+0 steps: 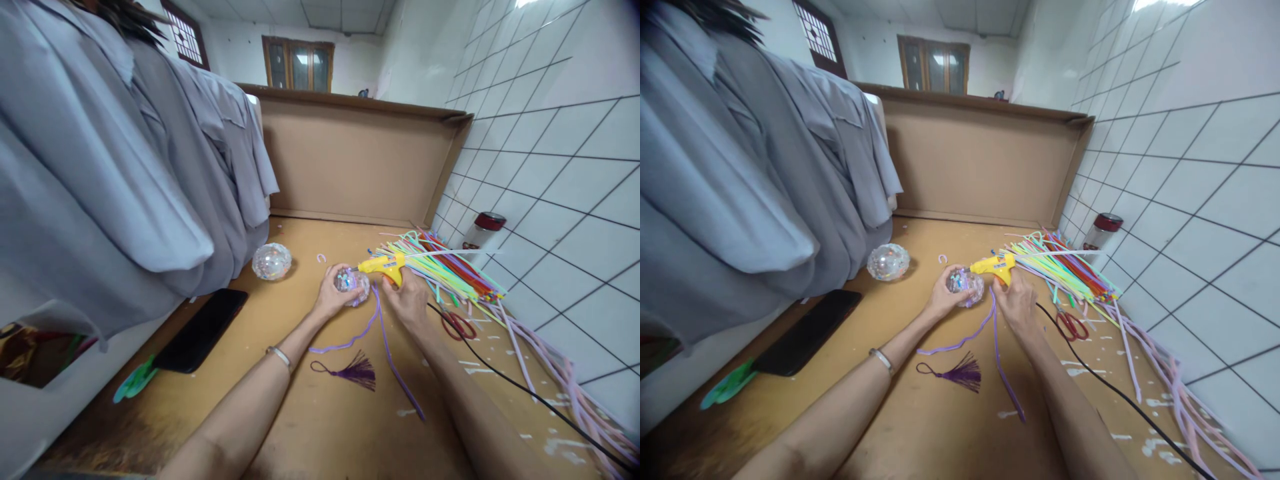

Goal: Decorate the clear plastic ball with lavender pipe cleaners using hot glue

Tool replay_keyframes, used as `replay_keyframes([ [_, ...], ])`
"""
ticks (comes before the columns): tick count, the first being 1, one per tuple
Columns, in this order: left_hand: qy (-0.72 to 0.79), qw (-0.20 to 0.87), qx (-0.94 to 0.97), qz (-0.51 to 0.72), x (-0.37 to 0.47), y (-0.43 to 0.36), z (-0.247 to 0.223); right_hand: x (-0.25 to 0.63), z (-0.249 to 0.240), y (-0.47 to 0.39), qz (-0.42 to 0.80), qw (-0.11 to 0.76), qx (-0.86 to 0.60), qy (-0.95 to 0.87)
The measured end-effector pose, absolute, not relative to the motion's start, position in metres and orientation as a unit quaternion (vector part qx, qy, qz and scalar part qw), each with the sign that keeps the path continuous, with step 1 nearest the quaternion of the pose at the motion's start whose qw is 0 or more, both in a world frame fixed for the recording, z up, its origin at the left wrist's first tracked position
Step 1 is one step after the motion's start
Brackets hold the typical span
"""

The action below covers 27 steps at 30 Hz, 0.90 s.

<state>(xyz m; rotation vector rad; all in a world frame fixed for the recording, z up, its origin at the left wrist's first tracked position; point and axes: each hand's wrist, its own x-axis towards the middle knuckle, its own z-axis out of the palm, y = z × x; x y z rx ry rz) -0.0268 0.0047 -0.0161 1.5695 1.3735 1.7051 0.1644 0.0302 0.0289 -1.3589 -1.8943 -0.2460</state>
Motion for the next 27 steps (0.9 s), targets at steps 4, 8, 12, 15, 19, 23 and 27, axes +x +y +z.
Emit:
replay_keyframes([
  [4,0.495,0.228,0.568,0.617,-0.0268,0.0041,-0.0150,0.1654,0.0286,0.0304,-0.081,0.388,-0.521,-0.756],
  [8,0.502,0.222,0.567,0.614,-0.0267,0.0031,-0.0137,0.1656,0.0297,0.0293,-0.075,0.383,-0.521,-0.759],
  [12,0.501,0.220,0.569,0.614,-0.0267,0.0028,-0.0143,0.1647,0.0310,0.0276,-0.095,0.387,-0.518,-0.757],
  [15,0.494,0.221,0.571,0.618,-0.0267,0.0030,-0.0152,0.1646,0.0317,0.0272,-0.112,0.397,-0.506,-0.757],
  [19,0.488,0.214,0.573,0.623,-0.0264,0.0033,-0.0152,0.1653,0.0329,0.0269,-0.144,0.415,-0.479,-0.760],
  [23,0.488,0.206,0.576,0.623,-0.0261,0.0034,-0.0152,0.1661,0.0347,0.0249,-0.159,0.417,-0.466,-0.764],
  [27,0.488,0.208,0.575,0.623,-0.0262,0.0038,-0.0161,0.1666,0.0360,0.0234,-0.158,0.410,-0.465,-0.768],
])
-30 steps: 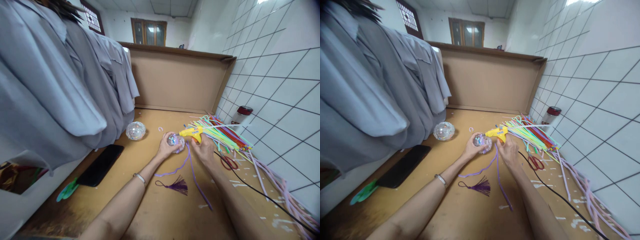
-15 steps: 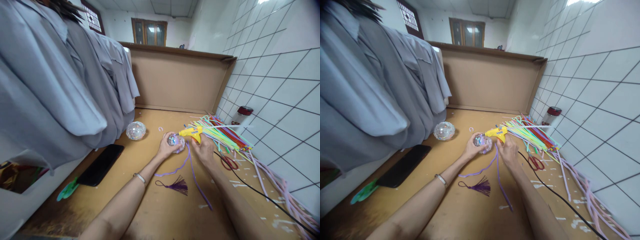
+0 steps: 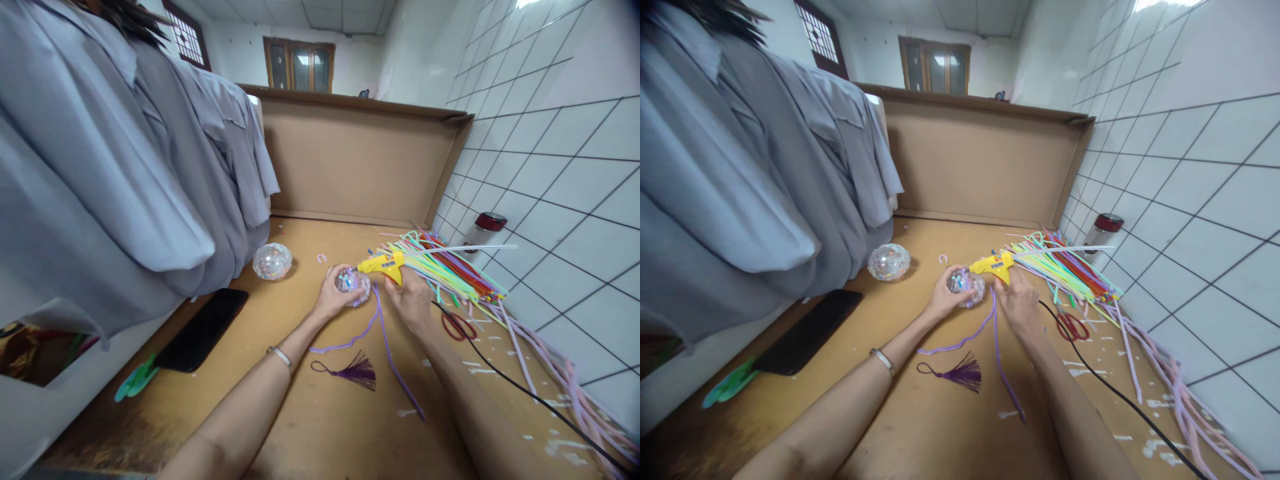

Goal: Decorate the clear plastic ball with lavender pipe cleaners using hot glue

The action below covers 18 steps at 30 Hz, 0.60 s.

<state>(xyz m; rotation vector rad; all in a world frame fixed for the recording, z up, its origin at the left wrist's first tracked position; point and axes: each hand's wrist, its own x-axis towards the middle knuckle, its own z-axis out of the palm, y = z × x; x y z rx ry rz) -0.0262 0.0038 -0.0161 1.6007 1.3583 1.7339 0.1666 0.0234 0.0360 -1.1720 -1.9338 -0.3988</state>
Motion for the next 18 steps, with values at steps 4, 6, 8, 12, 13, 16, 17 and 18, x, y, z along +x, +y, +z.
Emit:
replay_keyframes([
  [4,0.486,0.209,0.575,0.624,-0.0263,0.0033,-0.0157,0.1677,0.0370,0.0233,-0.158,0.402,-0.466,-0.772],
  [6,0.487,0.208,0.576,0.623,-0.0260,0.0028,-0.0152,0.1684,0.0376,0.0231,-0.157,0.395,-0.467,-0.775],
  [8,0.488,0.205,0.576,0.623,-0.0257,0.0023,-0.0148,0.1691,0.0383,0.0227,-0.155,0.390,-0.467,-0.778],
  [12,0.487,0.198,0.579,0.623,-0.0254,0.0026,-0.0152,0.1701,0.0407,0.0213,-0.153,0.386,-0.465,-0.782],
  [13,0.486,0.196,0.581,0.623,-0.0254,0.0029,-0.0155,0.1703,0.0414,0.0210,-0.153,0.384,-0.464,-0.783],
  [16,0.482,0.194,0.584,0.623,-0.0255,0.0037,-0.0164,0.1713,0.0438,0.0202,-0.152,0.378,-0.458,-0.790],
  [17,0.482,0.195,0.585,0.623,-0.0255,0.0038,-0.0166,0.1716,0.0446,0.0199,-0.152,0.376,-0.457,-0.792],
  [18,0.482,0.195,0.584,0.623,-0.0255,0.0038,-0.0166,0.1719,0.0453,0.0196,-0.152,0.375,-0.456,-0.793],
])
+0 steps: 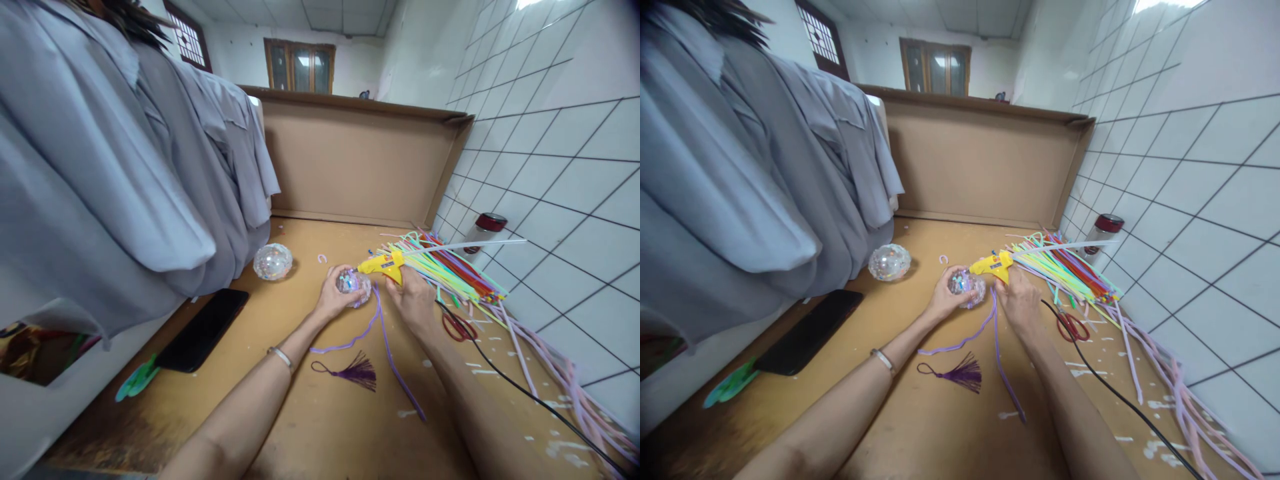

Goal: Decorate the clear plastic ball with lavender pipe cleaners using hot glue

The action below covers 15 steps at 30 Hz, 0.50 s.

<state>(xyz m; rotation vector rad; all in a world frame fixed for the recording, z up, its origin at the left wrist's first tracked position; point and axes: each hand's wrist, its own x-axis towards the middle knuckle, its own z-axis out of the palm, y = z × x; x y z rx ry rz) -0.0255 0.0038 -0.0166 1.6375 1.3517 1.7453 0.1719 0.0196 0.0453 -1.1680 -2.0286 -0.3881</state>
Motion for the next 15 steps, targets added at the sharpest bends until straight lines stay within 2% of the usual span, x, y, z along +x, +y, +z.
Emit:
replay_keyframes([
  [15,0.483,0.195,0.597,0.610,-0.0249,0.0005,-0.0123,0.1741,0.0544,0.0156,-0.160,0.367,-0.453,-0.796],
])
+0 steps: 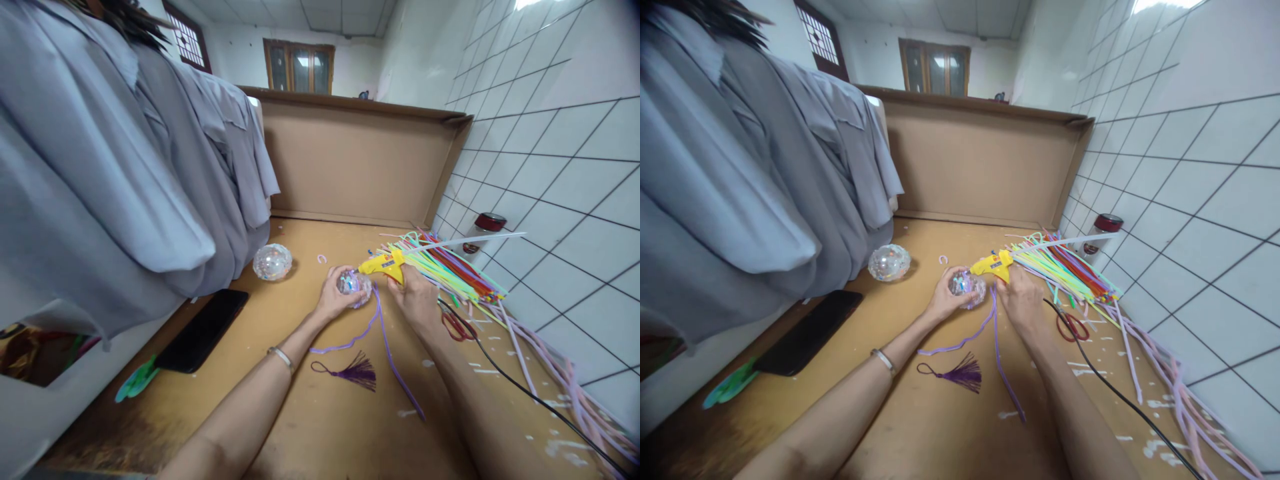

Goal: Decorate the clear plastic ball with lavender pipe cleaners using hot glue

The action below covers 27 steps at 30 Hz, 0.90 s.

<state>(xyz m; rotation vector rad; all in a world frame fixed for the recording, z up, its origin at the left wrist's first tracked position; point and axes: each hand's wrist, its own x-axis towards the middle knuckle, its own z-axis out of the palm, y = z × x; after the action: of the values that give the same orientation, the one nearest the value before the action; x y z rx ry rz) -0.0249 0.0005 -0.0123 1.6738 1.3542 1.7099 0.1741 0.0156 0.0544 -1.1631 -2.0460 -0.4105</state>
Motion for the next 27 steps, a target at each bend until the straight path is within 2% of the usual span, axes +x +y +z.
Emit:
replay_keyframes([
  [27,0.468,0.170,0.632,0.594,-0.024,0.001,-0.013,0.180,0.069,0.015,-0.133,0.309,-0.510,-0.792],
])
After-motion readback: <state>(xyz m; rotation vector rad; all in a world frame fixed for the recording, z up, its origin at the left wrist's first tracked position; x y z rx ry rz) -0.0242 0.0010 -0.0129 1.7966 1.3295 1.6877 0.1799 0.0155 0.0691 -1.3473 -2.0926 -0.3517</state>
